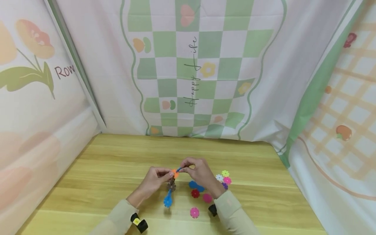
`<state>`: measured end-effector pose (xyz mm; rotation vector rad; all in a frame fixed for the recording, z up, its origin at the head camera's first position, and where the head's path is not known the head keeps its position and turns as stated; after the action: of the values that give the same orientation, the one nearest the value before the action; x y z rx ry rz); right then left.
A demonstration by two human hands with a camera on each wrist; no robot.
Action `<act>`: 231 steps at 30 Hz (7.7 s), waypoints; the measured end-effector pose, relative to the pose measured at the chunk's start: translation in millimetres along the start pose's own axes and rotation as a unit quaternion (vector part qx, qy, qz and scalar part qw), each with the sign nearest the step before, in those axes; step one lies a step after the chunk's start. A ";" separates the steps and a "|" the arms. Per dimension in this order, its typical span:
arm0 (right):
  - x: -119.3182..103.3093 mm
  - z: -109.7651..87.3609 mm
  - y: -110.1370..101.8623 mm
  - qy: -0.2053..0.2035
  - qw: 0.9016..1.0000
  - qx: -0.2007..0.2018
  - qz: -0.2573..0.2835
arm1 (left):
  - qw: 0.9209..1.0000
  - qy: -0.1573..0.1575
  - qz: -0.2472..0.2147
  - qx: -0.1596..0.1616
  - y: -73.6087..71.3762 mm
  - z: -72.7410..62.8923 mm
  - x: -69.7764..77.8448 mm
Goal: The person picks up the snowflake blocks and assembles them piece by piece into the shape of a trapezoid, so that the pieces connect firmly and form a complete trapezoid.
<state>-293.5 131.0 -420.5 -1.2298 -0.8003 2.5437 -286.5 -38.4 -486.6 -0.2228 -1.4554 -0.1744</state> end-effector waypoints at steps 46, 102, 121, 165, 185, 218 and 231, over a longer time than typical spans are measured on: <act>53.9 9.3 -32.1 0.178 0.984 -0.020 0.006 | 0.996 0.039 0.064 0.058 -13.9 3.1 8.6; -3.7 10.9 13.4 0.120 0.979 -0.139 0.090 | 0.993 0.086 0.085 -0.005 -8.7 1.5 23.3; 10.9 -25.5 -4.8 0.078 0.964 -0.238 -0.088 | 0.994 0.067 0.085 0.015 -9.6 -1.6 24.1; 22.4 -29.1 10.1 0.085 0.974 -0.204 -0.045 | 0.995 0.048 0.088 0.020 -11.7 0.6 19.2; 5.5 19.6 4.9 0.067 0.994 -0.037 0.081 | 0.996 0.048 0.076 0.010 -8.3 0.1 18.2; 10.4 5.1 1.3 0.048 0.985 -0.148 -0.076 | 0.992 -0.007 0.052 0.112 -22.5 -2.7 15.4; 44.0 -37.1 9.0 0.054 0.964 -0.225 -0.134 | 0.989 0.004 0.068 0.131 -24.5 -3.8 19.8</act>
<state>-292.2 155.3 -473.3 -1.2575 -1.4645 2.1242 -286.9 -62.7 -466.2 -0.1055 -1.4339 0.1259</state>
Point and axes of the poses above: each hand's wrist, its own z-axis towards the middle knuckle, its own y-axis out of the palm, x = y × z, the point moved 8 cm from there along z, towards the middle knuckle, and after that the axes turned 6 degrees about x, right-handed, at the moved point
